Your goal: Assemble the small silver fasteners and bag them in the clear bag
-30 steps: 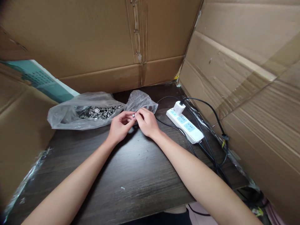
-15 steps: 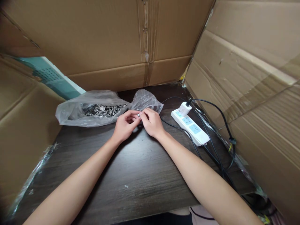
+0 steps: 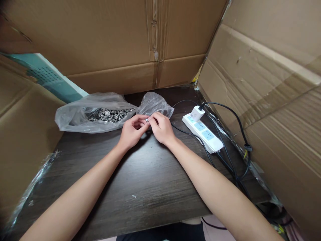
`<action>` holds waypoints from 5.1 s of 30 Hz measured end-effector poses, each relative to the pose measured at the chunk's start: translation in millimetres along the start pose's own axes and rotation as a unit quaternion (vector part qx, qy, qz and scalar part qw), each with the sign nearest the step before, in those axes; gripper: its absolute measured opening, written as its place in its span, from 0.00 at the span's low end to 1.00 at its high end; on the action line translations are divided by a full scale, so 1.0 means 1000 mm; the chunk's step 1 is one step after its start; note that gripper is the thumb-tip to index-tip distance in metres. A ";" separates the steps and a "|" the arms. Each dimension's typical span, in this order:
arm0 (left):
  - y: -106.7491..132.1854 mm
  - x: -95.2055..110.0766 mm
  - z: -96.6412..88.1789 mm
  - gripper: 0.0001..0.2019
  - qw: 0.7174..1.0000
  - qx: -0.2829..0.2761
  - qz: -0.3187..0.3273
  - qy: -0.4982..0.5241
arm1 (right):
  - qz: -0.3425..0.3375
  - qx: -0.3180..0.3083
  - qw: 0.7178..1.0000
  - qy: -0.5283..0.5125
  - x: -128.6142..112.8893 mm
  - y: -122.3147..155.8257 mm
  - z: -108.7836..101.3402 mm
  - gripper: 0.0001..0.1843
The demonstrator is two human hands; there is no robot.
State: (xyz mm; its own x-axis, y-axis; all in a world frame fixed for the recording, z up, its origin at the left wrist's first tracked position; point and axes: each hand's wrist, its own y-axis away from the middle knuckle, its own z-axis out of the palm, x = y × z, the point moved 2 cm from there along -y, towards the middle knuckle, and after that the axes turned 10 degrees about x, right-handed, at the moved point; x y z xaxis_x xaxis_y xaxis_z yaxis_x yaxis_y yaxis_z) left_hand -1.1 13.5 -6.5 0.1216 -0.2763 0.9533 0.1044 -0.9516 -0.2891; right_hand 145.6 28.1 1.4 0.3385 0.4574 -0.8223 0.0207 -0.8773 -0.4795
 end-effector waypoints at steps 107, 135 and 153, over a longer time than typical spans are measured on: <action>-0.004 0.000 -0.004 0.14 0.999 0.018 -0.041 0.012 | -0.011 0.003 1.000 -0.015 0.000 -0.001 0.000 0.15; -0.002 0.000 -0.002 0.13 1.000 0.005 -0.014 -0.020 | -0.014 0.004 1.000 -0.010 0.001 -0.001 0.001 0.16; -0.001 0.000 -0.002 0.12 1.000 -0.004 -0.003 -0.029 | -0.012 0.006 1.000 -0.019 0.000 -0.001 0.000 0.15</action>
State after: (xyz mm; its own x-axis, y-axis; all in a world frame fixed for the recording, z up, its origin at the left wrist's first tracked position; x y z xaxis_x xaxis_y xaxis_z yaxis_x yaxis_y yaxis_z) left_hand -3.4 14.5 -6.5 0.1776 -0.2617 0.9486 0.0977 -0.9545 -0.2817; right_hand 146.0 29.0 2.1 0.3015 0.4846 -0.8212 0.0175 -0.8639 -0.5034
